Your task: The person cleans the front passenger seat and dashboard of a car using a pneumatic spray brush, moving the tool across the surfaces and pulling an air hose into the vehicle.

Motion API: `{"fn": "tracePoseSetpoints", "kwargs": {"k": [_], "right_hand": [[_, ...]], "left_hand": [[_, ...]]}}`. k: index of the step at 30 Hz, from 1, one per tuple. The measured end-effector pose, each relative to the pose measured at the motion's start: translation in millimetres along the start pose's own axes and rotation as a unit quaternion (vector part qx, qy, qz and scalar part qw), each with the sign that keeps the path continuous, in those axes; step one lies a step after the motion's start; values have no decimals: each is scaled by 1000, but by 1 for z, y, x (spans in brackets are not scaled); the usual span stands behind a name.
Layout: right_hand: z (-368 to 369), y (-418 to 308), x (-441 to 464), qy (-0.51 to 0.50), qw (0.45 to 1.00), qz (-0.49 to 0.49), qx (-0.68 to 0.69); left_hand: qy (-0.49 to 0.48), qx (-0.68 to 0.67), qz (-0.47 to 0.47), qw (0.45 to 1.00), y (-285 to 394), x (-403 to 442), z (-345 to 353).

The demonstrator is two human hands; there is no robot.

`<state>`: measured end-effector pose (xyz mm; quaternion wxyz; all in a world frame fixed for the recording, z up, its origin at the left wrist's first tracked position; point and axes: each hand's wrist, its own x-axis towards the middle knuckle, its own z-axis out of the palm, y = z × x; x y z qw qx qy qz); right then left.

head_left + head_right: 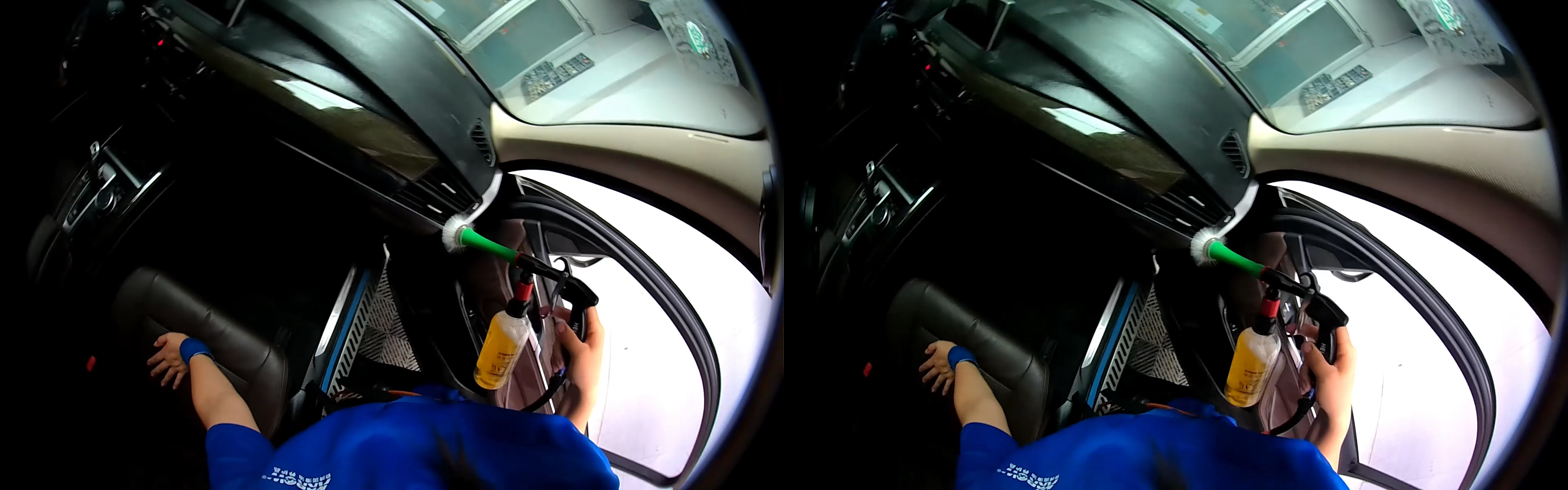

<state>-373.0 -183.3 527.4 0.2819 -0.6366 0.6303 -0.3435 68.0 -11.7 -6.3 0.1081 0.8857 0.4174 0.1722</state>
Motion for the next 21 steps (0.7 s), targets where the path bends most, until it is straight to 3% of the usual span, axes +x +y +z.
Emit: {"fn": "tracePoseSetpoints", "kwargs": {"k": [9,17,21], "right_hand": [[38,11,21,43,991,-106,75],[116,-33,40,-185,960,-91,190],[164,-76,49,-266,912,-81,300]], "left_hand": [[-61,101,-13,993,11,-1,-26],[-57,141,-29,988,17,1,-36],[-89,151,-36,984,18,2,-36]]}}
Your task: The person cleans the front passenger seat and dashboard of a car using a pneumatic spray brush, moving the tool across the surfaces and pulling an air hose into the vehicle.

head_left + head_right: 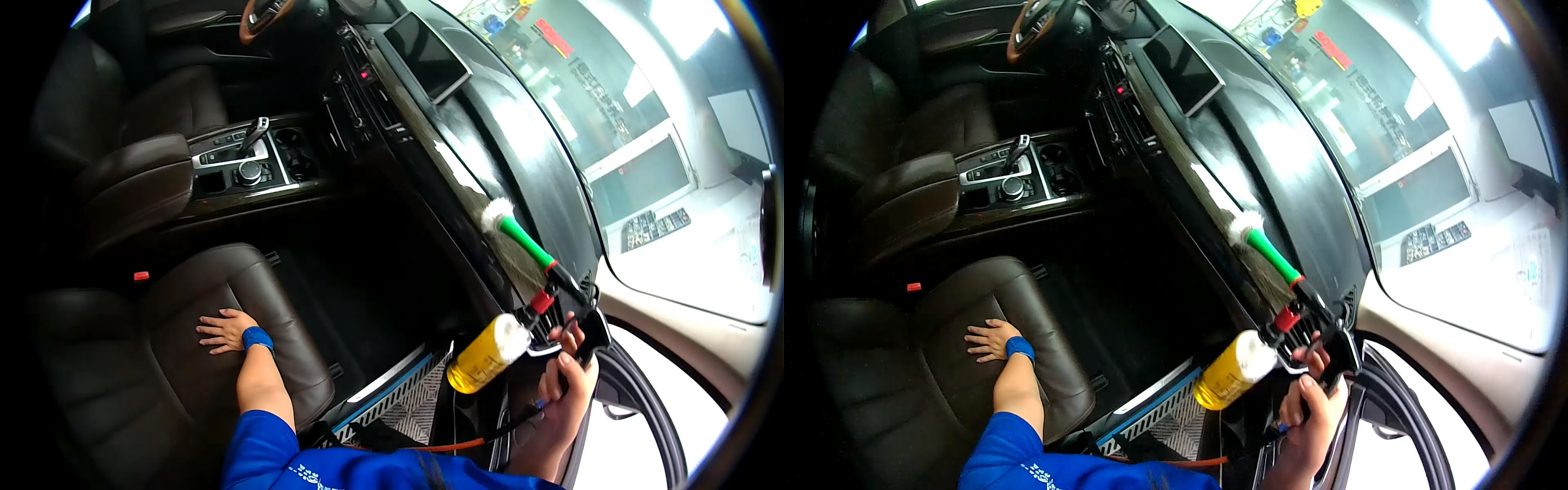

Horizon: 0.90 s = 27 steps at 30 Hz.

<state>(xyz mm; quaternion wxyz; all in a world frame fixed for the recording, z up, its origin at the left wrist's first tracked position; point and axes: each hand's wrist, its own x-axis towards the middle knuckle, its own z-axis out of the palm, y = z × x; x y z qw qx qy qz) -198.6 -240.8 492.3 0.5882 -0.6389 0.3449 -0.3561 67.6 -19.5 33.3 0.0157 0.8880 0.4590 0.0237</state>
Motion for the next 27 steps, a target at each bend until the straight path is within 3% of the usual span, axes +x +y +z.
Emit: {"fn": "tracePoseSetpoints", "kwargs": {"k": [3,7,14,27], "right_hand": [[31,-1,44,-60,996,10,58],[89,-11,93,-128,991,-12,22],[156,-27,166,-184,980,-17,-70],[278,-40,268,-262,960,-55,-77]], "left_hand": [[-11,8,-2,1000,1,1,-2],[-19,19,-1,1000,2,0,-8],[-50,41,-2,998,3,2,-13],[-33,33,-14,999,4,3,-8]]}}
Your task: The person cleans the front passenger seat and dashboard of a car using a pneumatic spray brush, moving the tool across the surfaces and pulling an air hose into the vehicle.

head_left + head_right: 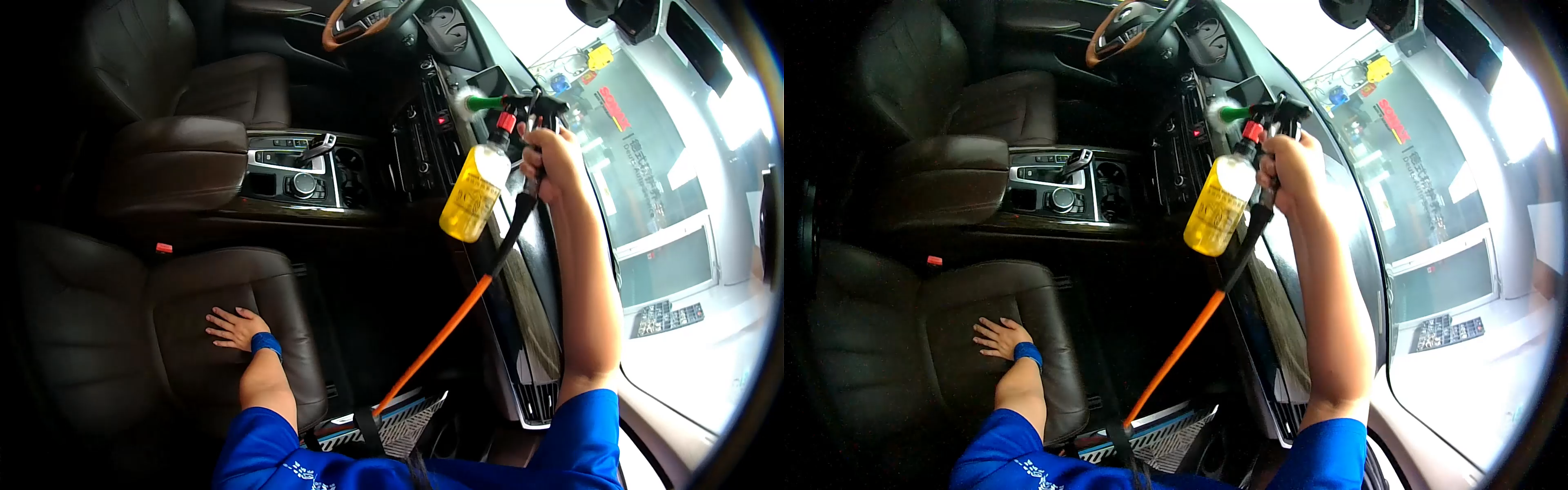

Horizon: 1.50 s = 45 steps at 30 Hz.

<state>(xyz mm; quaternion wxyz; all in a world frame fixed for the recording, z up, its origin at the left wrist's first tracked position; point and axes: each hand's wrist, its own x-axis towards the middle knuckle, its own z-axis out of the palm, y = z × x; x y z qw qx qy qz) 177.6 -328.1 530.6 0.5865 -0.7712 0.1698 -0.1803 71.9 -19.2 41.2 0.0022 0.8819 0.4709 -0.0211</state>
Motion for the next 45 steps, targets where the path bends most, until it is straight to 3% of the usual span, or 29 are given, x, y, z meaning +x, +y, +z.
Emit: {"fn": "tracePoseSetpoints", "kwargs": {"k": [6,20,24,31,38,42,45], "right_hand": [[28,7,71,1,1000,6,11],[85,65,141,-4,1000,19,-11],[97,73,118,40,996,-38,-73],[94,71,40,60,998,-30,4],[100,134,83,127,971,-165,-115],[86,116,5,70,994,-81,7],[71,97,-76,80,993,-41,79]], "left_hand": [[13,-25,4,1000,0,1,8],[35,-47,12,998,-1,0,13],[41,-57,13,997,-2,1,20],[43,-52,14,998,-2,0,20],[38,-58,14,997,-3,0,19],[52,-56,18,997,-2,1,25],[52,-52,17,997,-2,1,24]]}}
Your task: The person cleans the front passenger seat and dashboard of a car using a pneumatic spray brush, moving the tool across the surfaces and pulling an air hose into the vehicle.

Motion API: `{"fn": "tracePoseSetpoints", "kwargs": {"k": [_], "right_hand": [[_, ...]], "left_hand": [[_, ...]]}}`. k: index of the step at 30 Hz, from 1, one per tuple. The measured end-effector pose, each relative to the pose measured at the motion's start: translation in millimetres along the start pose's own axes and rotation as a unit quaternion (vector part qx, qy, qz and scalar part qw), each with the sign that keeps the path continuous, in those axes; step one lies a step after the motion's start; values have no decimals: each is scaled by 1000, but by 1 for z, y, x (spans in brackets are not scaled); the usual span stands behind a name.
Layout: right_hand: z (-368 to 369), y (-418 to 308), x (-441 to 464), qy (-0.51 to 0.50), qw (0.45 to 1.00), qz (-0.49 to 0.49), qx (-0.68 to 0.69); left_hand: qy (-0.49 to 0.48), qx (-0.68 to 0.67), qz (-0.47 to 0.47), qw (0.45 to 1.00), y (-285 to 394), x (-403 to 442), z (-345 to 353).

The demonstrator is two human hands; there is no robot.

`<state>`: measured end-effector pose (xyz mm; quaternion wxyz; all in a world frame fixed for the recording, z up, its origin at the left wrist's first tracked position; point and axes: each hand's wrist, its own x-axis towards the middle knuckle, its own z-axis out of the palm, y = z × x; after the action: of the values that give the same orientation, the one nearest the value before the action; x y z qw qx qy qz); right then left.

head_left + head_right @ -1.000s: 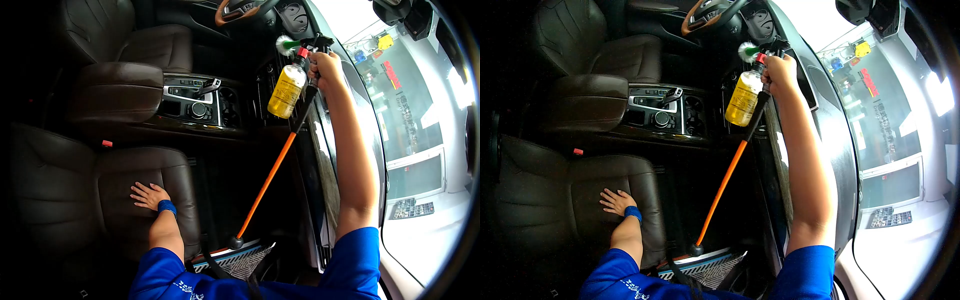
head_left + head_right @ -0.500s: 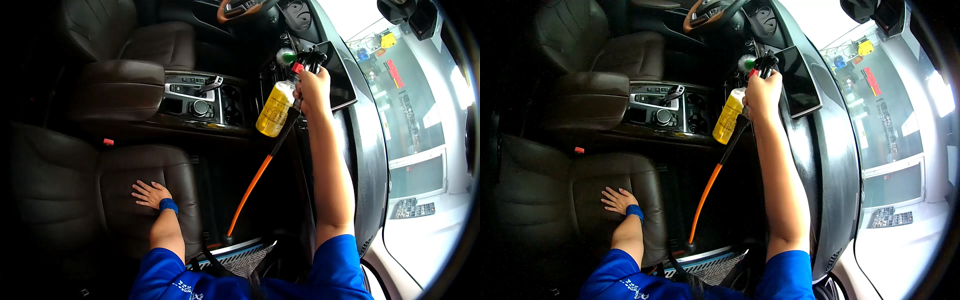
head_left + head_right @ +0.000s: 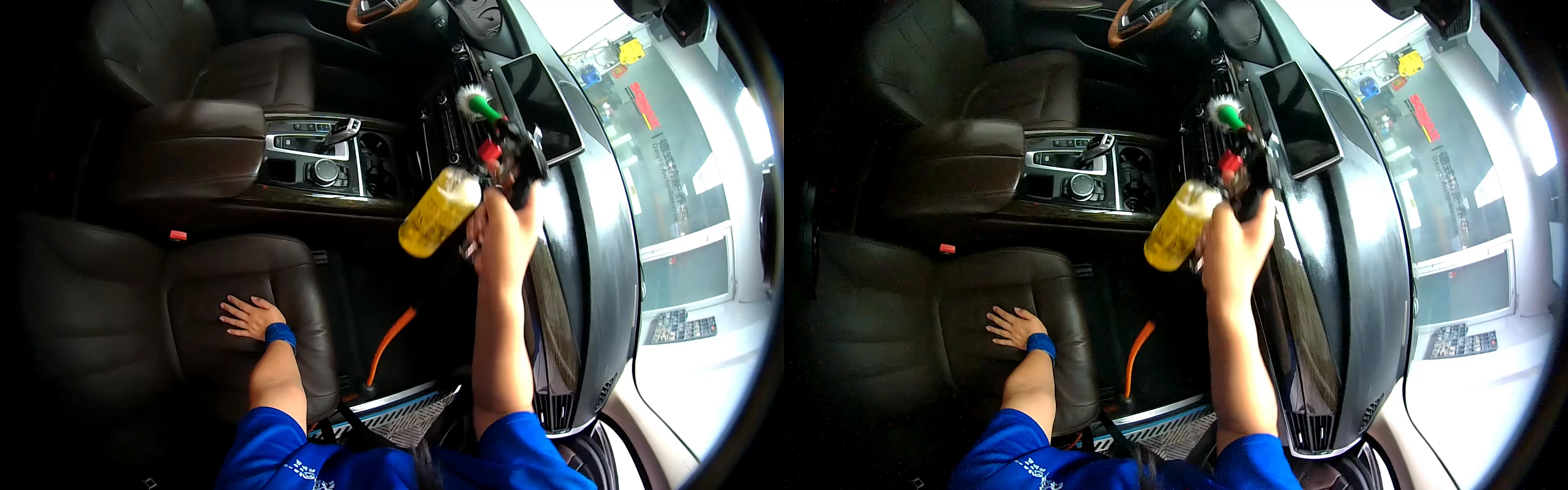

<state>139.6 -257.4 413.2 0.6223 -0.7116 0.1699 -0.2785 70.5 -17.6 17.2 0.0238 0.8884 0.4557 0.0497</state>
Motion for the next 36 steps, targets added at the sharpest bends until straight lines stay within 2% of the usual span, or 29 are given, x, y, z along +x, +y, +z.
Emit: {"fn": "tracePoseSetpoints", "kwargs": {"k": [3,7,8,12,16,17,21,23,27,32,36], "right_hand": [[-21,-15,-54,34,999,20,24],[-41,-14,-85,62,997,44,-22],[-44,-6,-87,69,997,16,-40],[-38,-4,-78,56,998,40,-10],[-25,14,-61,51,999,13,-1],[-25,19,-63,57,998,-5,-7],[-52,15,-88,75,996,49,3],[-49,-3,-105,107,994,22,-11],[-43,-9,-107,105,994,29,2],[-26,15,-71,65,997,42,19],[-29,30,-75,21,998,41,42]], "left_hand": [[4,-2,2,1000,-1,0,2],[7,2,3,1000,0,-1,1],[11,3,2,1000,1,-1,0],[19,12,3,1000,0,-1,2],[15,17,4,1000,0,-1,3],[20,12,3,1000,2,-1,4],[24,7,1,1000,-1,-1,7],[22,13,1,1000,-1,-2,7],[10,13,-4,1000,3,-2,-2],[16,12,5,1000,2,-2,0],[19,-8,5,1000,0,-2,4]]}}
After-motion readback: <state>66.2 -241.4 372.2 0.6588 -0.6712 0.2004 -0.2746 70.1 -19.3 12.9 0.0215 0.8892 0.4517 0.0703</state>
